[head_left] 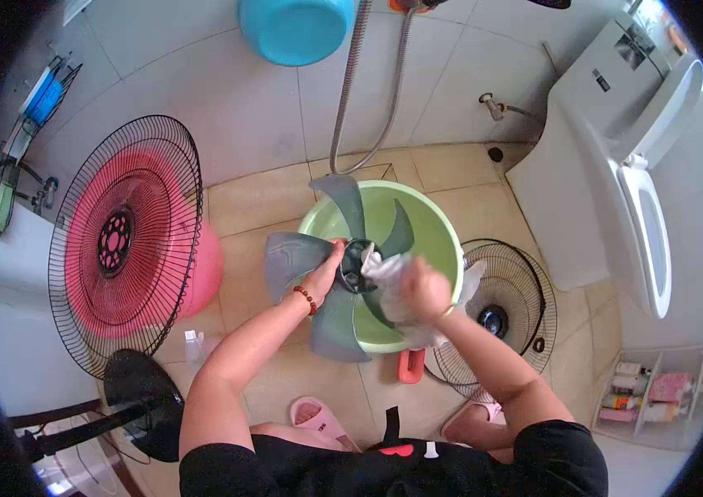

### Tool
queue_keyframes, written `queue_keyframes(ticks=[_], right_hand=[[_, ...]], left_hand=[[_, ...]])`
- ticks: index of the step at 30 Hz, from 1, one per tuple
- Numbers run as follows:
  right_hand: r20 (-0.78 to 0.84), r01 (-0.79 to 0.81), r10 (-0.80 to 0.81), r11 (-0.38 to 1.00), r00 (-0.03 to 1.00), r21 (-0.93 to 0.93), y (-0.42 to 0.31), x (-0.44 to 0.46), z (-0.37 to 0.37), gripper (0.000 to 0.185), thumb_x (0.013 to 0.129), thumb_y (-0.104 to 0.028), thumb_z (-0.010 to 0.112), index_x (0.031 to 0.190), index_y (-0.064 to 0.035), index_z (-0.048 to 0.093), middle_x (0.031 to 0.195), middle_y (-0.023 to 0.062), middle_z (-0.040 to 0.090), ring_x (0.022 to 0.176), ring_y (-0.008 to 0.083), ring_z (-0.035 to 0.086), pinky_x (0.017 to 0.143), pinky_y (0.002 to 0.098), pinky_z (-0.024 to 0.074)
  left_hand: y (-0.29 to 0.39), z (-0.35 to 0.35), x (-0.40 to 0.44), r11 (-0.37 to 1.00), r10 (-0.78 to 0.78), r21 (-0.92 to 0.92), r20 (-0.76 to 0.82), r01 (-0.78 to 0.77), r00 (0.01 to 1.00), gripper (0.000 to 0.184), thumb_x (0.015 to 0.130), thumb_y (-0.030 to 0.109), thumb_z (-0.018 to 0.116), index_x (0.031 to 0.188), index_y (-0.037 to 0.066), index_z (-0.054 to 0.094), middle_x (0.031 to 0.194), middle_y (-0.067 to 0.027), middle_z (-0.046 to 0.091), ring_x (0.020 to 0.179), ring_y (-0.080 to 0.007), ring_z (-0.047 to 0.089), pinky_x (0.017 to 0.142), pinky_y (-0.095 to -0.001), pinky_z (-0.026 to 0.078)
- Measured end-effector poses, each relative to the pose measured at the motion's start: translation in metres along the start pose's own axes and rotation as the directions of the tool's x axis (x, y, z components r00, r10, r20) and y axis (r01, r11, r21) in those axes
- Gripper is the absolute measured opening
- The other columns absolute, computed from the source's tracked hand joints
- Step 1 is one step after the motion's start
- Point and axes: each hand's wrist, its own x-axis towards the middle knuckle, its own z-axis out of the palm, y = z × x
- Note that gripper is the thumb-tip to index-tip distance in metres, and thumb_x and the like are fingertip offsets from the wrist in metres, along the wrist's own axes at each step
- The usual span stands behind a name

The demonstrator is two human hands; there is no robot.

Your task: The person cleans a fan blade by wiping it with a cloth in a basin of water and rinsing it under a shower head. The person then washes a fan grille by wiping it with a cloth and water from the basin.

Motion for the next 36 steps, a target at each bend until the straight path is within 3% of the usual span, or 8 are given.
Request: queue_keyframes(ticks=[6, 9, 13, 18, 21, 27, 33, 36], right_hand=[[-0.137, -0.076, 0.065, 0.994, 0.988, -0.074, 0.048, 0.052, 0.078, 0.037, 0.081, -0.019, 0.052, 0.114, -0.0031, 0.050, 0.118, 0.0301, 0.047, 0.097, 0.0402, 0.056, 0.078, 0.0479, 0.0479], [0.187, -0.101, 0.082, 0.991, 0.979, 0.091, 0.059, 0.050, 0.090, 0.037, 0.080, -0.015, 0.049, 0.114, -0.0015, 0.054, 0.123, 0.0287, 0.045, 0.102, 0.0403, 0.054, 0.084, 0.0441, 0.0466], [0.288, 0.045, -0.107, 0.976, 0.952, 0.215, 0.010, 0.057, -0.047, 0.025, 0.081, -0.014, 0.048, 0.095, 0.0019, 0.061, 0.088, 0.0192, 0.064, 0.077, 0.0334, 0.063, 0.072, 0.0401, 0.0493], [0.070, 0.099, -0.177, 0.792, 0.982, 0.603, -0.115, 0.035, -0.092, 0.023, 0.081, -0.016, 0.049, 0.091, 0.0014, 0.060, 0.075, 0.0192, 0.062, 0.067, 0.0256, 0.062, 0.062, 0.0347, 0.0496], [-0.277, 0.515, -0.434, 0.737, 0.857, 0.437, -0.166, 0.039, -0.019, 0.044, 0.074, -0.031, 0.064, 0.106, -0.0035, 0.054, 0.093, 0.0238, 0.057, 0.087, 0.0410, 0.055, 0.079, 0.0475, 0.0439], [-0.227, 0.141, -0.127, 0.989, 0.966, 0.049, -0.115, 0.091, 0.014, 0.033, 0.081, -0.035, 0.058, 0.099, -0.0081, 0.053, 0.094, 0.0175, 0.053, 0.094, 0.0347, 0.053, 0.075, 0.0443, 0.0447], [-0.014, -0.107, 0.118, 0.943, 0.993, 0.314, -0.045, 0.056, 0.028, 0.033, 0.085, -0.039, 0.053, 0.098, -0.0088, 0.050, 0.077, 0.0192, 0.062, 0.066, 0.0369, 0.060, 0.060, 0.0479, 0.0473], [-0.504, 0.132, 0.114, 0.895, 0.856, 0.426, -0.044, 0.103, 0.025, 0.031, 0.086, -0.031, 0.052, 0.105, -0.0070, 0.049, 0.091, 0.0232, 0.058, 0.081, 0.0391, 0.057, 0.071, 0.0470, 0.0456]], left_hand=[[-0.002, -0.003, -0.010, 0.991, -0.003, 0.133, 0.067, -0.006, 0.998, 0.057, 0.078, 0.008, 0.065, 0.127, 0.007, 0.036, 0.110, -0.0059, 0.056, 0.098, -0.0137, 0.054, 0.087, -0.0293, 0.046], [0.007, 0.001, -0.017, 0.975, -0.046, 0.221, 0.066, 0.030, 0.997, 0.061, 0.078, 0.009, 0.065, 0.129, 0.006, 0.033, 0.111, -0.0066, 0.056, 0.097, -0.0148, 0.055, 0.086, -0.0287, 0.046], [-0.004, -0.001, -0.009, 0.974, 0.040, 0.222, 0.046, -0.049, 0.998, 0.064, 0.076, 0.008, 0.066, 0.131, 0.006, 0.033, 0.112, -0.0084, 0.056, 0.098, -0.0162, 0.055, 0.087, -0.0286, 0.045], [-0.006, -0.019, 0.002, 0.179, -0.152, 0.907, 0.408, -0.381, 0.900, 0.048, 0.092, 0.022, 0.045, 0.136, 0.008, 0.029, 0.115, -0.0116, 0.058, 0.101, -0.0248, 0.057, 0.092, -0.0329, 0.042], [-0.005, -0.026, 0.012, 0.096, -0.193, 0.931, 0.365, -0.352, 0.911, 0.041, 0.092, 0.025, 0.042, 0.129, 0.007, 0.038, 0.116, -0.0142, 0.057, 0.105, -0.0280, 0.055, 0.092, -0.0351, 0.042], [-0.021, -0.033, 0.009, -0.063, -0.281, 0.986, 0.130, -0.154, 0.951, 0.041, 0.092, 0.030, 0.035, 0.116, 0.004, 0.056, 0.120, -0.0194, 0.055, 0.112, -0.0343, 0.051, 0.091, -0.0394, 0.041], [-0.004, -0.007, -0.011, 0.704, -0.120, 0.685, -0.147, 0.189, 0.982, 0.039, 0.085, 0.027, 0.048, 0.105, -0.004, 0.061, 0.103, -0.0204, 0.062, 0.094, -0.0290, 0.059, 0.082, -0.0382, 0.044], [-0.028, -0.021, 0.004, 0.867, -0.092, 0.487, -0.059, 0.109, 0.994, 0.043, 0.082, 0.029, 0.056, 0.105, -0.007, 0.061, 0.103, -0.0136, 0.063, 0.094, -0.0206, 0.057, 0.082, -0.0326, 0.043]])
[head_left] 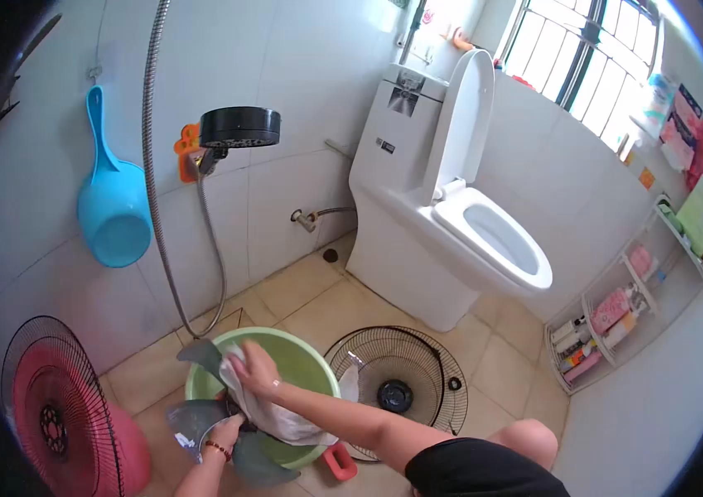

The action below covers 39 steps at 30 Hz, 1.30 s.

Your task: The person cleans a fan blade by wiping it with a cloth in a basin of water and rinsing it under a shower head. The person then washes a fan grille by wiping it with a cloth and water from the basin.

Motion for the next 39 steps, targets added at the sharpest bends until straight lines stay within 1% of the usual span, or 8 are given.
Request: queue_keyframes(ticks=[4, 9, 16, 19, 28, 32, 35, 39], right_hand=[[0.015, 0.048, -0.045, 0.966, 0.999, -0.253, -0.021, 0.034, 0.035, 0.039, 0.087, -0.027, 0.050, 0.119, -0.0059, 0.044, 0.109, 0.0275, 0.050, 0.094, 0.0410, 0.054, 0.081, 0.0477, 0.0425], [0.577, 0.061, 0.111, 0.961, 0.809, -0.271, 0.012, -0.006, -0.006, 0.021, 0.081, -0.020, 0.051, 0.097, -0.0056, 0.055, 0.090, 0.0192, 0.062, 0.081, 0.0360, 0.060, 0.072, 0.0460, 0.0481], [0.179, -0.200, 0.194, 0.980, 0.965, 0.015, 0.042, -0.068, -0.006, 0.022, 0.087, -0.018, 0.052, 0.087, 0.0018, 0.042, 0.069, 0.0262, 0.058, 0.058, 0.0410, 0.058, 0.055, 0.0491, 0.0454], [0.184, -0.333, 0.301, 0.926, 0.936, 0.180, -0.034, -0.052, -0.060, 0.019, 0.087, -0.014, 0.049, 0.081, 0.0027, 0.043, 0.060, 0.0232, 0.055, 0.054, 0.0396, 0.057, 0.050, 0.0438, 0.0446], [0.536, 0.221, -0.116, 0.966, 0.836, -0.135, -0.064, -0.168, -0.037, 0.026, 0.083, -0.023, 0.055, 0.095, -0.0032, 0.045, 0.065, 0.0194, 0.060, 0.049, 0.0354, 0.057, 0.042, 0.0485, 0.0428], [0.783, 0.495, -0.307, 0.869, 0.541, -0.001, -0.070, -0.161, -0.091, 0.028, 0.079, -0.028, 0.056, 0.092, -0.0048, 0.048, 0.064, 0.0150, 0.060, 0.046, 0.0314, 0.057, 0.039, 0.0445, 0.0436], [0.899, 0.430, -0.010, 0.880, 0.437, -0.199, -0.043, -0.128, -0.119, 0.030, 0.080, -0.033, 0.056, 0.094, -0.0073, 0.052, 0.067, 0.0127, 0.062, 0.059, 0.0314, 0.063, 0.051, 0.0432, 0.0493], [0.480, 0.084, 0.190, 0.867, 0.857, -0.492, 0.040, -0.052, -0.097, 0.050, 0.079, -0.039, 0.056, 0.115, -0.0043, 0.049, 0.094, 0.0228, 0.062, 0.077, 0.0362, 0.063, 0.067, 0.0442, 0.0510]], left_hand=[[0.063, 0.009, -0.039, 0.968, -0.195, -0.148, 0.058, 0.201, 0.979, 0.043, 0.080, 0.027, 0.063, 0.110, -0.003, 0.059, 0.105, -0.0076, 0.062, 0.095, -0.0188, 0.056, 0.085, -0.0303, 0.042], [0.030, 0.005, -0.015, 0.937, 0.015, -0.348, 0.096, 0.019, 0.995, 0.060, 0.077, 0.016, 0.067, 0.130, 0.008, 0.039, 0.116, -0.0039, 0.053, 0.105, -0.0168, 0.052, 0.092, -0.0303, 0.040], [0.006, 0.011, -0.001, 0.913, 0.243, -0.314, -0.097, -0.261, 0.965, 0.052, 0.079, 0.027, 0.065, 0.123, 0.004, 0.050, 0.115, -0.0063, 0.056, 0.104, -0.0164, 0.053, 0.091, -0.0289, 0.041], [0.054, 0.006, -0.027, 0.932, -0.327, 0.081, -0.238, 0.354, 0.915, 0.064, 0.075, 0.046, 0.064, 0.115, -0.003, 0.057, 0.113, -0.0092, 0.059, 0.103, -0.0166, 0.054, 0.088, -0.0274, 0.042], [0.030, 0.004, -0.005, 0.801, -0.242, -0.481, 0.285, 0.356, 0.928, 0.035, 0.085, 0.038, 0.057, 0.098, 0.006, 0.066, 0.091, -0.0026, 0.066, 0.078, -0.0107, 0.059, 0.075, -0.0258, 0.046], [0.021, 0.004, 0.001, 0.880, -0.227, -0.389, 0.158, 0.272, 0.961, 0.038, 0.083, 0.036, 0.062, 0.105, 0.005, 0.062, 0.097, -0.0033, 0.064, 0.084, -0.0114, 0.058, 0.079, -0.0270, 0.046], [0.040, -0.004, -0.019, 0.921, -0.094, -0.379, 0.007, 0.090, 0.996, 0.042, 0.081, 0.025, 0.065, 0.116, 0.004, 0.052, 0.101, -0.0043, 0.061, 0.089, -0.0122, 0.058, 0.079, -0.0278, 0.047], [0.065, -0.019, -0.049, 0.932, 0.195, -0.298, -0.059, -0.204, 0.979, 0.058, 0.080, 0.014, 0.067, 0.127, 0.003, 0.036, 0.106, -0.0077, 0.058, 0.095, -0.0149, 0.057, 0.083, -0.0305, 0.048]])
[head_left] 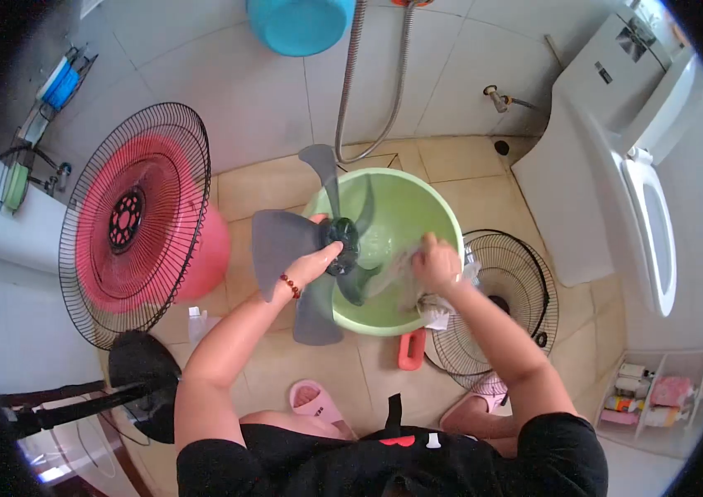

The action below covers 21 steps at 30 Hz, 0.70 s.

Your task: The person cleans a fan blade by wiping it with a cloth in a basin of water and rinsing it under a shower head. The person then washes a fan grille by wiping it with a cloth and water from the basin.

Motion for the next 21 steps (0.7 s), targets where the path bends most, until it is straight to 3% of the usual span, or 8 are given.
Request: queue_keyframes(ticks=[2, 5, 9, 11, 14, 17, 20, 21], right_hand=[[-0.099, 0.042, -0.055, 0.991, 0.994, -0.125, 0.007, 0.030, 0.025, 0.053, 0.080, -0.035, 0.057, 0.121, -0.0031, 0.046, 0.098, 0.0265, 0.060, 0.086, 0.0359, 0.062, 0.077, 0.0440, 0.0474], [0.211, 0.105, -0.059, 0.971, 0.976, -0.213, 0.003, 0.044, 0.086, 0.052, 0.081, -0.032, 0.056, 0.122, -0.0012, 0.046, 0.103, 0.0279, 0.058, 0.093, 0.0351, 0.060, 0.083, 0.0425, 0.0461], [0.486, 0.076, -0.159, 0.980, 0.859, 0.186, -0.024, 0.047, 0.097, 0.052, 0.082, -0.028, 0.055, 0.125, 0.0014, 0.046, 0.110, 0.0298, 0.056, 0.101, 0.0339, 0.059, 0.090, 0.0404, 0.0443], [0.270, 0.009, -0.158, 0.877, 0.950, 0.481, -0.062, 0.021, 0.011, 0.046, 0.083, -0.027, 0.055, 0.117, 0.0032, 0.051, 0.104, 0.0267, 0.060, 0.095, 0.0342, 0.061, 0.086, 0.0399, 0.0461], [0.012, 0.025, -0.067, 0.529, 0.998, 0.848, -0.103, -0.010, -0.024, 0.028, 0.084, -0.027, 0.050, 0.094, -0.0014, 0.055, 0.083, 0.0267, 0.060, 0.078, 0.0395, 0.060, 0.069, 0.0455, 0.0464], [-0.532, 0.450, -0.078, 0.644, 0.843, 0.619, -0.140, -0.019, 0.000, 0.029, 0.086, -0.033, 0.048, 0.091, -0.0053, 0.053, 0.093, 0.0244, 0.057, 0.083, 0.0405, 0.057, 0.071, 0.0457, 0.0467], [-0.100, 0.044, 0.012, 0.840, 0.995, 0.541, -0.108, 0.010, 0.036, 0.033, 0.087, -0.037, 0.045, 0.095, -0.0059, 0.051, 0.092, 0.0230, 0.057, 0.082, 0.0401, 0.057, 0.071, 0.0457, 0.0483], [-0.010, 0.056, -0.057, 0.912, 0.998, 0.407, -0.096, 0.012, 0.008, 0.034, 0.088, -0.037, 0.043, 0.100, -0.0053, 0.050, 0.094, 0.0227, 0.055, 0.082, 0.0370, 0.059, 0.071, 0.0453, 0.0496]], left_hand=[[0.002, -0.004, -0.005, 0.998, 0.055, -0.015, -0.013, -0.056, 0.998, 0.063, 0.078, 0.011, 0.068, 0.129, 0.002, 0.031, 0.110, -0.0095, 0.056, 0.098, -0.0161, 0.056, 0.085, -0.0318, 0.048], [0.015, 0.004, -0.006, 0.978, 0.056, 0.203, -0.077, -0.039, 0.995, 0.065, 0.078, 0.012, 0.070, 0.129, 0.001, 0.031, 0.111, -0.0104, 0.055, 0.098, -0.0169, 0.056, 0.085, -0.0315, 0.047], [0.014, 0.007, -0.009, 0.961, 0.085, 0.271, -0.073, -0.063, 0.994, 0.064, 0.078, 0.020, 0.071, 0.128, 0.001, 0.035, 0.113, -0.0101, 0.053, 0.102, -0.0169, 0.053, 0.090, -0.0304, 0.043], [0.012, 0.008, -0.008, 0.946, 0.163, 0.293, -0.069, -0.136, 0.984, 0.057, 0.085, 0.032, 0.064, 0.126, 0.001, 0.039, 0.114, -0.0094, 0.053, 0.105, -0.0159, 0.050, 0.092, -0.0303, 0.040], [0.037, 0.021, -0.015, 0.999, 0.005, 0.041, -0.034, -0.003, 0.999, 0.056, 0.092, 0.040, 0.051, 0.130, 0.003, 0.034, 0.111, -0.0065, 0.054, 0.099, -0.0152, 0.053, 0.086, -0.0293, 0.045], [-0.038, 0.002, 0.024, 0.989, 0.137, 0.056, -0.042, -0.135, 0.990, 0.054, 0.095, 0.038, 0.043, 0.135, 0.004, 0.030, 0.116, -0.0074, 0.051, 0.109, -0.0167, 0.049, 0.091, -0.0287, 0.041], [-0.008, 0.027, -0.011, 0.983, -0.141, -0.138, -0.123, 0.124, 0.982, 0.053, 0.091, 0.031, 0.054, 0.134, 0.006, 0.034, 0.121, -0.0075, 0.050, 0.109, -0.0154, 0.048, 0.093, -0.0276, 0.040], [-0.006, 0.026, -0.016, 0.997, -0.041, 0.057, -0.118, 0.048, 0.992, 0.056, 0.090, 0.027, 0.057, 0.135, 0.006, 0.032, 0.123, -0.0085, 0.050, 0.108, -0.0161, 0.050, 0.092, -0.0285, 0.041]])
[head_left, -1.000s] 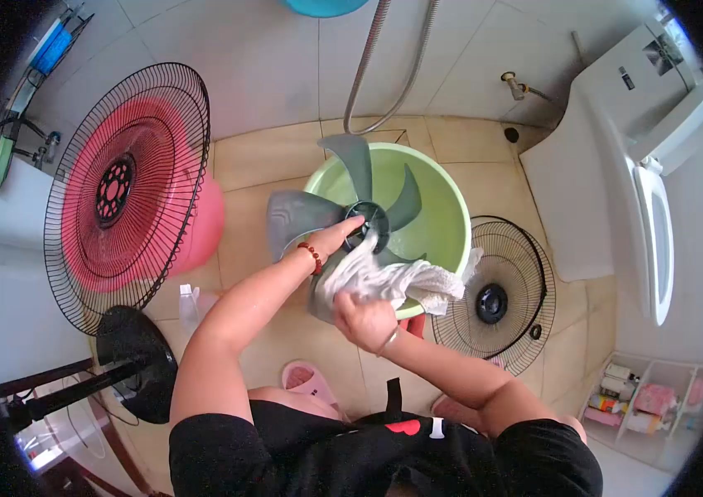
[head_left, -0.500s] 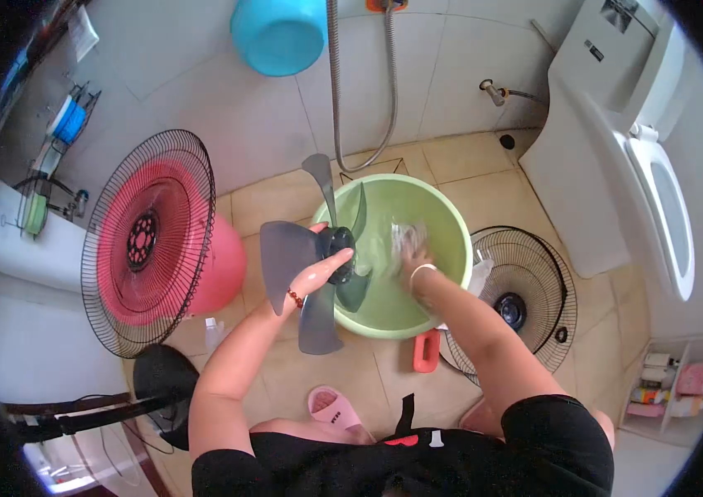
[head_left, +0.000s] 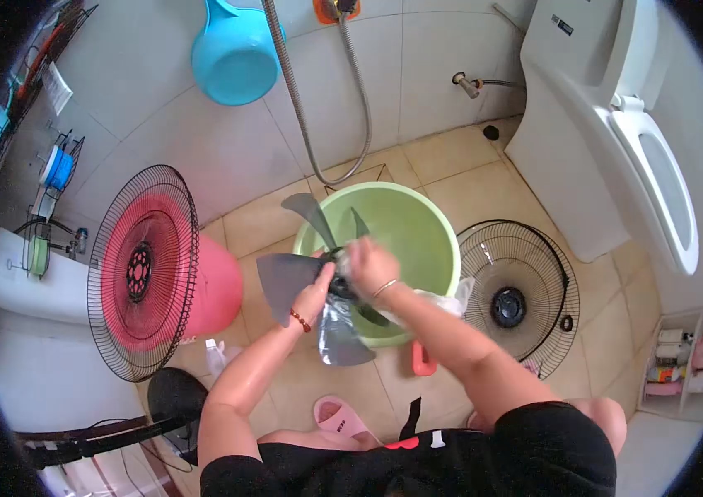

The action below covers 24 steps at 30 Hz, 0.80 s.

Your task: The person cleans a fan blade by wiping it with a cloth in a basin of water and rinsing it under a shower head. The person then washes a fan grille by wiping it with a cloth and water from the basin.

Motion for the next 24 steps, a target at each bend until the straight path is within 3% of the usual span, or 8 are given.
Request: queue_keyframes(ticks=[4, 7, 10, 13, 15, 17, 21, 24], right_hand=[[-0.406, -0.290, 0.193, 0.938, 0.893, -0.191, 0.091, 0.054, 0.008, 0.029, 0.087, -0.036, 0.049, 0.098, -0.0094, 0.051, 0.092, 0.0227, 0.056, 0.093, 0.0429, 0.054, 0.073, 0.0504, 0.0485], [-0.179, -0.254, 0.208, 0.921, 0.962, -0.295, 0.117, 0.037, 0.028, 0.043, 0.081, -0.027, 0.060, 0.119, -0.0092, 0.050, 0.107, 0.0262, 0.055, 0.110, 0.0414, 0.049, 0.092, 0.0470, 0.0419], [0.167, -0.227, 0.192, 0.948, 0.967, 0.225, 0.121, 0.037, 0.033, 0.043, 0.080, -0.024, 0.061, 0.115, -0.0009, 0.051, 0.113, 0.0262, 0.054, 0.112, 0.0340, 0.051, 0.092, 0.0425, 0.0429], [0.158, -0.144, 0.088, 0.911, 0.983, 0.386, 0.027, -0.002, -0.037, 0.042, 0.079, -0.025, 0.061, 0.108, 0.0047, 0.053, 0.116, 0.0238, 0.055, 0.106, 0.0276, 0.057, 0.086, 0.0388, 0.0462], [-0.013, 0.043, -0.044, 0.818, 0.999, 0.574, -0.004, -0.014, -0.029, 0.035, 0.078, -0.026, 0.059, 0.105, -0.0047, 0.056, 0.099, 0.0272, 0.059, 0.081, 0.0400, 0.062, 0.069, 0.0430, 0.0504], [-0.234, 0.423, -0.380, 0.888, 0.895, 0.180, -0.040, -0.020, -0.026, 0.034, 0.079, -0.030, 0.058, 0.101, -0.0050, 0.054, 0.088, 0.0255, 0.060, 0.072, 0.0417, 0.060, 0.063, 0.0445, 0.0498], [-0.280, 0.148, -0.145, 0.989, 0.949, -0.011, -0.019, 0.019, -0.006, 0.032, 0.082, -0.034, 0.053, 0.092, -0.0030, 0.051, 0.078, 0.0233, 0.058, 0.067, 0.0409, 0.059, 0.063, 0.0472, 0.0490], [-0.155, 0.053, -0.050, 0.998, 0.987, 0.014, -0.008, 0.019, -0.025, 0.031, 0.081, -0.031, 0.054, 0.091, -0.0013, 0.056, 0.081, 0.0234, 0.061, 0.063, 0.0395, 0.059, 0.061, 0.0449, 0.0491]], left_hand=[[-0.011, -0.016, 0.000, 0.998, -0.052, -0.022, 0.236, 0.059, 0.970, 0.045, 0.088, 0.022, 0.060, 0.125, 0.004, 0.043, 0.114, -0.0058, 0.055, 0.105, -0.0151, 0.052, 0.091, -0.0278, 0.041], [-0.013, -0.019, 0.003, 0.996, -0.050, 0.082, 0.304, 0.026, 0.951, 0.045, 0.087, 0.022, 0.061, 0.124, 0.003, 0.044, 0.111, -0.0045, 0.056, 0.104, -0.0136, 0.051, 0.092, -0.0275, 0.040], [-0.005, -0.015, -0.002, 0.990, -0.058, 0.141, 0.217, 0.028, 0.974, 0.047, 0.087, 0.022, 0.061, 0.125, 0.002, 0.043, 0.110, -0.0041, 0.056, 0.101, -0.0126, 0.051, 0.091, -0.0283, 0.040], [0.008, -0.011, -0.014, 0.997, 0.040, 0.063, 0.173, -0.052, 0.984, 0.045, 0.088, 0.022, 0.058, 0.124, 0.000, 0.044, 0.110, -0.0039, 0.057, 0.101, -0.0127, 0.050, 0.092, -0.0286, 0.039], [-0.036, -0.019, 0.008, 0.982, 0.133, 0.102, 0.222, -0.159, 0.966, 0.043, 0.087, 0.018, 0.059, 0.123, -0.001, 0.045, 0.110, -0.0056, 0.057, 0.101, -0.0149, 0.052, 0.092, -0.0295, 0.040], [-0.059, -0.022, 0.017, 0.878, 0.249, 0.326, 0.312, -0.350, 0.917, 0.041, 0.087, 0.017, 0.058, 0.122, -0.001, 0.047, 0.108, -0.0068, 0.058, 0.099, -0.0158, 0.053, 0.089, -0.0304, 0.042], [0.002, 0.004, -0.010, 0.939, -0.073, 0.343, 0.161, 0.013, 0.984, 0.040, 0.085, 0.016, 0.058, 0.120, -0.001, 0.049, 0.103, -0.0086, 0.059, 0.097, -0.0172, 0.054, 0.085, -0.0316, 0.044], [0.004, 0.004, -0.013, 0.954, -0.104, 0.297, 0.234, 0.031, 0.967, 0.051, 0.080, 0.017, 0.059, 0.125, -0.001, 0.044, 0.106, -0.0143, 0.056, 0.101, -0.0188, 0.051, 0.090, -0.0316, 0.040]])
